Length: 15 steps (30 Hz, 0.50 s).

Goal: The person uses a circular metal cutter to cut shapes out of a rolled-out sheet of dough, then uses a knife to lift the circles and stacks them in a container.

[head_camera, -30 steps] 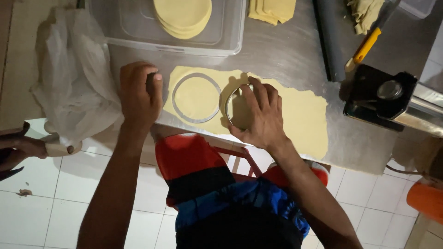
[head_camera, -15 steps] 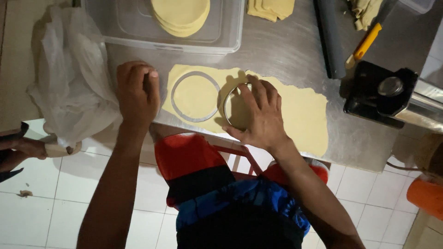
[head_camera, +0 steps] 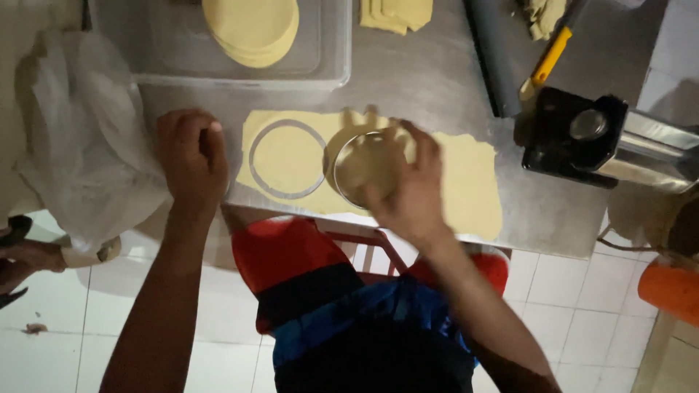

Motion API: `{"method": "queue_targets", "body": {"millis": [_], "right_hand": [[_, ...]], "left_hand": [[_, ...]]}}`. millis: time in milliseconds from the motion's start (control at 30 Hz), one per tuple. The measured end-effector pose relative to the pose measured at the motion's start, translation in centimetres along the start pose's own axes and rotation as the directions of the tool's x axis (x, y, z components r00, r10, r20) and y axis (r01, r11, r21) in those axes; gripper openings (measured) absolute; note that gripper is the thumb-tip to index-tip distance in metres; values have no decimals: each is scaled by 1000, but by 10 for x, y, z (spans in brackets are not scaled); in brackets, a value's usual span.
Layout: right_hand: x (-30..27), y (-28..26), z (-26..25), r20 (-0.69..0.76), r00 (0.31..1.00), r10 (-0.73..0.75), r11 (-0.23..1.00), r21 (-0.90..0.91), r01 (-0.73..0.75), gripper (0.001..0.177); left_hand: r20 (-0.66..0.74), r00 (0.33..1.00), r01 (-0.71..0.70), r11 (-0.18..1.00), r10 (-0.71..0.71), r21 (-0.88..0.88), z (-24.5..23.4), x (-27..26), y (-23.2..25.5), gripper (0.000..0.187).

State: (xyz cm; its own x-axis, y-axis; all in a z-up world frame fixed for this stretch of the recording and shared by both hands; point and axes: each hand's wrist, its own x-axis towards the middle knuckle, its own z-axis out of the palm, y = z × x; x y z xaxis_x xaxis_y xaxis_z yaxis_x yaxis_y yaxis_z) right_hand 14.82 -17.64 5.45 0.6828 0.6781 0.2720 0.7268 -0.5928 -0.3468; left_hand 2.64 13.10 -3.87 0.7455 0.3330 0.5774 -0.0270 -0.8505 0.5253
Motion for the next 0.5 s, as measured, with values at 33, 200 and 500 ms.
{"method": "queue_targets", "body": {"millis": [33, 200, 500], "right_hand": [[4, -10, 5, -4, 1000, 1, 1000, -2, -1, 77], [10, -39, 30, 97, 994, 54, 967, -251, -28, 69], [7, -40, 48, -78, 996, 41, 946, -317, -64, 60]], "left_hand": [[-1, 1000, -4, 1000, 4, -1, 2, -2, -3, 20], [-12, 1000, -12, 1000, 12, 9, 5, -7, -9, 15], [-13, 1000, 27, 999, -27, 35, 1, 4, 3, 16]]}}
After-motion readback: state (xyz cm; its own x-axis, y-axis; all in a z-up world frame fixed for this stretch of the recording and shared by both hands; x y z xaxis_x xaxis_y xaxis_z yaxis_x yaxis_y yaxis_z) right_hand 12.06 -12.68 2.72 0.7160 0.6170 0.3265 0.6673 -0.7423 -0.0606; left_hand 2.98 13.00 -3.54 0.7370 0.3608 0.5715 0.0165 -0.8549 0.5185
